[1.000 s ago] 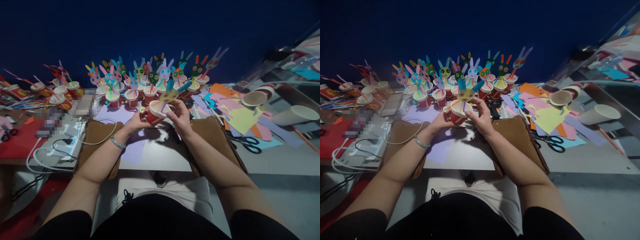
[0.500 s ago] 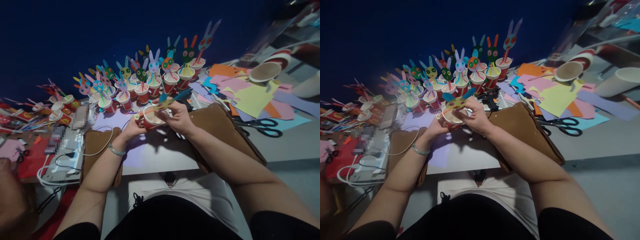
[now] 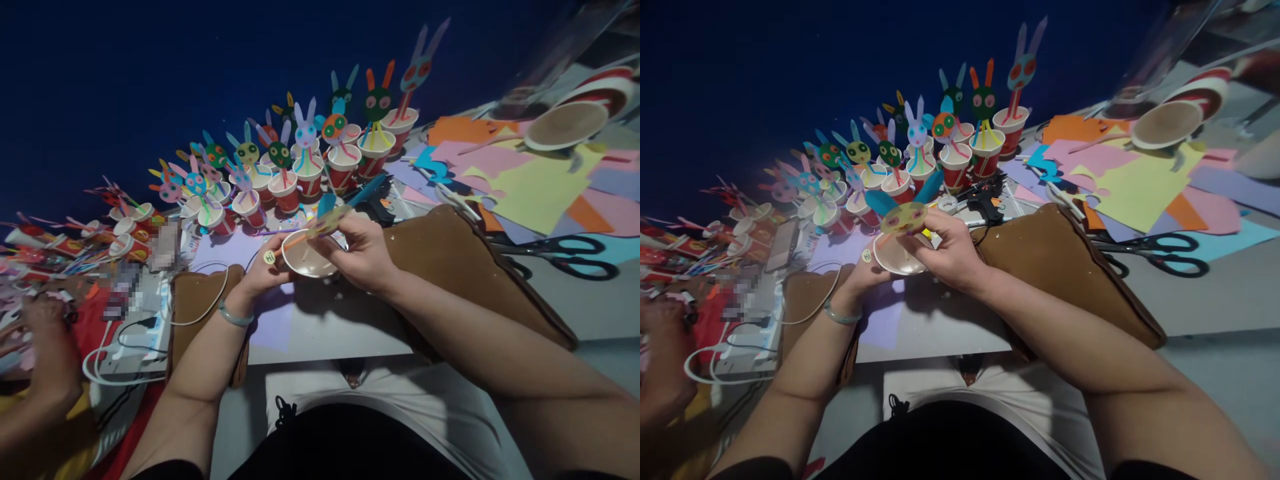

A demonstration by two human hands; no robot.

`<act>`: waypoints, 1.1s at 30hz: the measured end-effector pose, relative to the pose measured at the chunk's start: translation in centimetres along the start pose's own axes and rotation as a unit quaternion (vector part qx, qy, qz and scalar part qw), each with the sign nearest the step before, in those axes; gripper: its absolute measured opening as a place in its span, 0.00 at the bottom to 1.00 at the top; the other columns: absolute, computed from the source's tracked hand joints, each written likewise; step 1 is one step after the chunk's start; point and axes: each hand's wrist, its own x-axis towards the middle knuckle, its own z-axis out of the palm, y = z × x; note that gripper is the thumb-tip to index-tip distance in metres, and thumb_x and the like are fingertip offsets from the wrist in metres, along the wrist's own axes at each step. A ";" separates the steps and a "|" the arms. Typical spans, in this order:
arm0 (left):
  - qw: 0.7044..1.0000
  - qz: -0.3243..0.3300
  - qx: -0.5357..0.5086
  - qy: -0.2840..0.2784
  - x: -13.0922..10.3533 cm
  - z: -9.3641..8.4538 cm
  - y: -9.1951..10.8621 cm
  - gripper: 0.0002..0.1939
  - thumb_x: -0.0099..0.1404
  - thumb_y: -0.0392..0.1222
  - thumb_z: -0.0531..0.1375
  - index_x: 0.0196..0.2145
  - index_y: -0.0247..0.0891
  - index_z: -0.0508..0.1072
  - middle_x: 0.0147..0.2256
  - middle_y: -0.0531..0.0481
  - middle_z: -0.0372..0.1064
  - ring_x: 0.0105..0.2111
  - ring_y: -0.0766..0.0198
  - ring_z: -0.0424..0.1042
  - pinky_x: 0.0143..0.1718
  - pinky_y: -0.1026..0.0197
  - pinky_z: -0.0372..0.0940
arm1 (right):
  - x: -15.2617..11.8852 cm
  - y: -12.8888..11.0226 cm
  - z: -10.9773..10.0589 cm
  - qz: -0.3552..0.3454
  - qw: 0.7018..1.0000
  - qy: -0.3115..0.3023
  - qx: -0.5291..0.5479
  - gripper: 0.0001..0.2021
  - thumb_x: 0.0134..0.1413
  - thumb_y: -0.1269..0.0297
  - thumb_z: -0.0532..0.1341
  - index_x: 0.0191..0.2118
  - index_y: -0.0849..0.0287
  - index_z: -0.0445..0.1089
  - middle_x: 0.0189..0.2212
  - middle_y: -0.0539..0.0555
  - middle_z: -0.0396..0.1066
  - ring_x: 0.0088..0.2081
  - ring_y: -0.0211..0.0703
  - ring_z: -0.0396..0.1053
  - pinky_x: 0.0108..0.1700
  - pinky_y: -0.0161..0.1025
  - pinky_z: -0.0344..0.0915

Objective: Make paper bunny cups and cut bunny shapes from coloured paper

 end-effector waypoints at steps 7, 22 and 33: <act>1.000 -0.012 0.020 0.007 -0.1 -0.3 0.2 0.41 0.39 0.54 0.81 0.49 0.38 0.76 0.46 0.40 0.77 0.50 0.48 0.76 0.53 0.53 0.71 | -0.1 -0.2 -0.2 0.054 0.998 -0.008 0.019 0.17 0.57 0.47 0.70 0.31 0.56 0.78 0.35 0.54 0.79 0.39 0.45 0.75 0.45 0.42 0.72; 0.992 -0.099 -0.084 -0.004 0.1 0.7 0.8 0.37 0.40 0.45 0.81 0.48 0.39 0.76 0.46 0.41 0.78 0.57 0.45 0.74 0.55 0.53 0.72 | 0.4 1.7 0.3 0.127 0.986 0.018 0.103 0.25 0.50 0.37 0.71 0.35 0.57 0.77 0.32 0.53 0.76 0.37 0.44 0.74 0.42 0.41 0.73; 0.965 -0.088 -0.220 0.115 0.8 1.0 1.3 0.33 0.40 0.41 0.81 0.45 0.40 0.78 0.44 0.48 0.81 0.44 0.60 0.80 0.50 0.60 0.72 | 0.4 4.2 0.5 0.192 0.966 0.115 0.126 0.21 0.60 0.40 0.64 0.44 0.53 0.67 0.37 0.52 0.77 0.38 0.40 0.75 0.41 0.39 0.72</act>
